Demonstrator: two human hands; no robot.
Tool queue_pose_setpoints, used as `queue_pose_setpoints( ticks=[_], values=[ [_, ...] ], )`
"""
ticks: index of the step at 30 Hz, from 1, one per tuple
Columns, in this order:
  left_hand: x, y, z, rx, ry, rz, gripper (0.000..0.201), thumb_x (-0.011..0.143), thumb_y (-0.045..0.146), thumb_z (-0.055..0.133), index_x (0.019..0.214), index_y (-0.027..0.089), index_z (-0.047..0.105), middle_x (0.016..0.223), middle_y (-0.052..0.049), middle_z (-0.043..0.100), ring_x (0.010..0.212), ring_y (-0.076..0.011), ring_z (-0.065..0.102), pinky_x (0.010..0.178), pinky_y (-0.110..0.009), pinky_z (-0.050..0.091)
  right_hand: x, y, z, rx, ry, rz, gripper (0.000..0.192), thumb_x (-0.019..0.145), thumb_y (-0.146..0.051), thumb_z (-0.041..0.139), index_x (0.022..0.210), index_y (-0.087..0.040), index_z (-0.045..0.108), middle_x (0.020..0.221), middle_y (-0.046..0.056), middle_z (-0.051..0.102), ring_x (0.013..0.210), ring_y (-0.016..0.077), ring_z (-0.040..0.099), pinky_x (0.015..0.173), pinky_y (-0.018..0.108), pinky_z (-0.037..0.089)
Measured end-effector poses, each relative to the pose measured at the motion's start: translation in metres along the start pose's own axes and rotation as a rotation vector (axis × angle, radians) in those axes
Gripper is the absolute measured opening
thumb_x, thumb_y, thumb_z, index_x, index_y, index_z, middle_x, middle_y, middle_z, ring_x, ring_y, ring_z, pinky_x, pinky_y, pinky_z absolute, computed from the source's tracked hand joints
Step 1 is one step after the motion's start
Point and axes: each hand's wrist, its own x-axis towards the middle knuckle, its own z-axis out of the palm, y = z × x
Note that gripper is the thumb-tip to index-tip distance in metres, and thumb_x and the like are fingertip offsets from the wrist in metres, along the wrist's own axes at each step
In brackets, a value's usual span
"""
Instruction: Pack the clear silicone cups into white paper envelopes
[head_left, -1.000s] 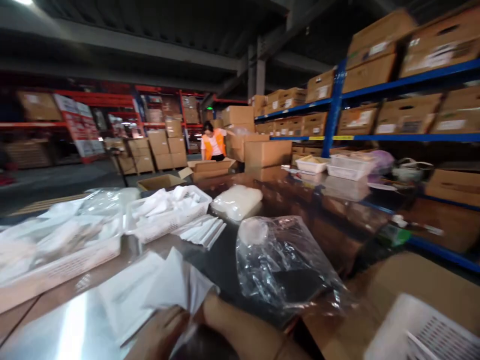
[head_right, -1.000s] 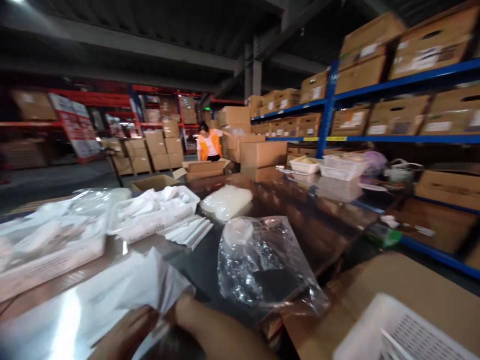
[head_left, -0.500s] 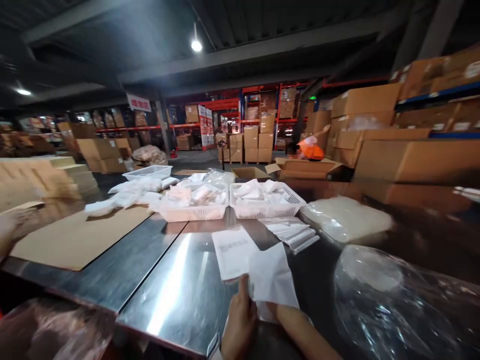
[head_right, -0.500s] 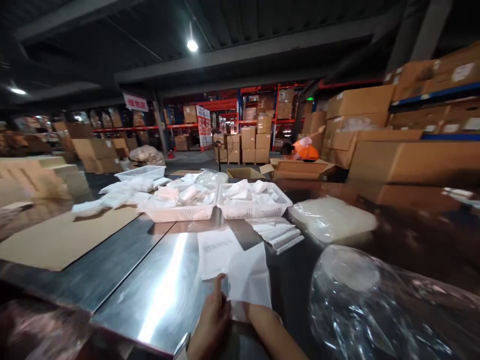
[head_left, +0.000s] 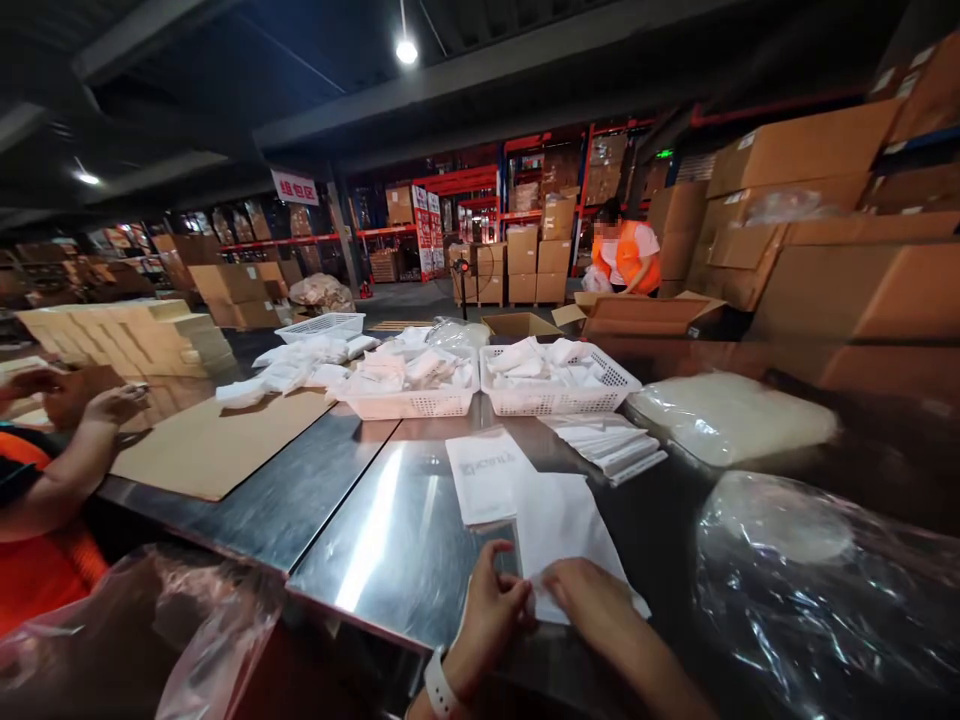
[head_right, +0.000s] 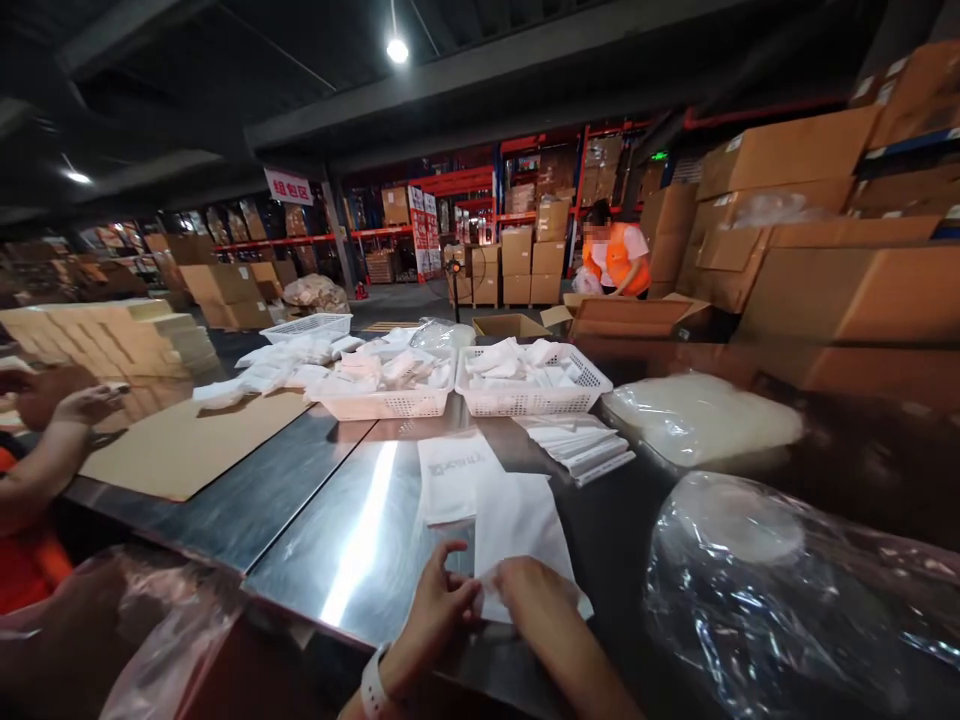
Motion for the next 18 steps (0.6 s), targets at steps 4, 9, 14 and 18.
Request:
queue_pose_setpoints(
  ticks=[4, 9, 14, 18],
  values=[
    [-0.001, 0.003, -0.002, -0.147, -0.034, -0.058, 0.065, 0.056, 0.039, 0.075, 0.108, 0.018, 0.042, 0.051, 0.008, 0.055, 0.044, -0.0110, 0.050, 0.046, -0.022, 0.040, -0.017, -0.020, 0.014, -0.013, 0.270, -0.159, 0.020, 0.081, -0.004, 0.055, 0.080, -0.020, 0.065, 0.079, 0.002, 0.065, 0.076, 0.0204, 0.062, 0.068, 0.030, 0.041],
    [-0.004, 0.016, -0.002, -0.190, -0.044, -0.108, 0.088, 0.051, 0.027, 0.074, 0.129, 0.006, 0.039, 0.048, 0.007, 0.054, 0.046, -0.0126, 0.051, 0.049, -0.023, 0.040, -0.021, -0.028, 0.026, -0.066, 0.619, -0.275, 0.029, 0.090, -0.004, 0.041, 0.072, -0.020, 0.057, 0.070, 0.001, 0.058, 0.067, 0.0189, 0.052, 0.065, 0.031, 0.032],
    [0.001, 0.012, -0.003, -0.205, -0.046, -0.124, 0.099, 0.047, 0.020, 0.074, 0.137, -0.001, 0.036, 0.041, 0.013, 0.045, 0.041, -0.0083, 0.041, 0.044, -0.020, 0.029, -0.020, -0.029, 0.032, -0.089, 0.730, -0.332, 0.034, 0.096, -0.009, 0.029, 0.078, -0.021, 0.056, 0.071, 0.001, 0.056, 0.069, 0.0186, 0.048, 0.068, 0.031, 0.030],
    [0.009, 0.006, 0.000, -0.207, 0.002, -0.091, 0.100, 0.046, 0.018, 0.073, 0.138, -0.001, 0.038, 0.039, 0.013, 0.044, 0.039, -0.0079, 0.040, 0.043, -0.019, 0.029, -0.019, -0.031, 0.040, -0.060, 0.803, -0.317, 0.034, 0.094, -0.006, 0.028, 0.082, -0.022, 0.056, 0.074, 0.000, 0.058, 0.075, 0.0187, 0.051, 0.076, 0.032, 0.034]
  ],
)
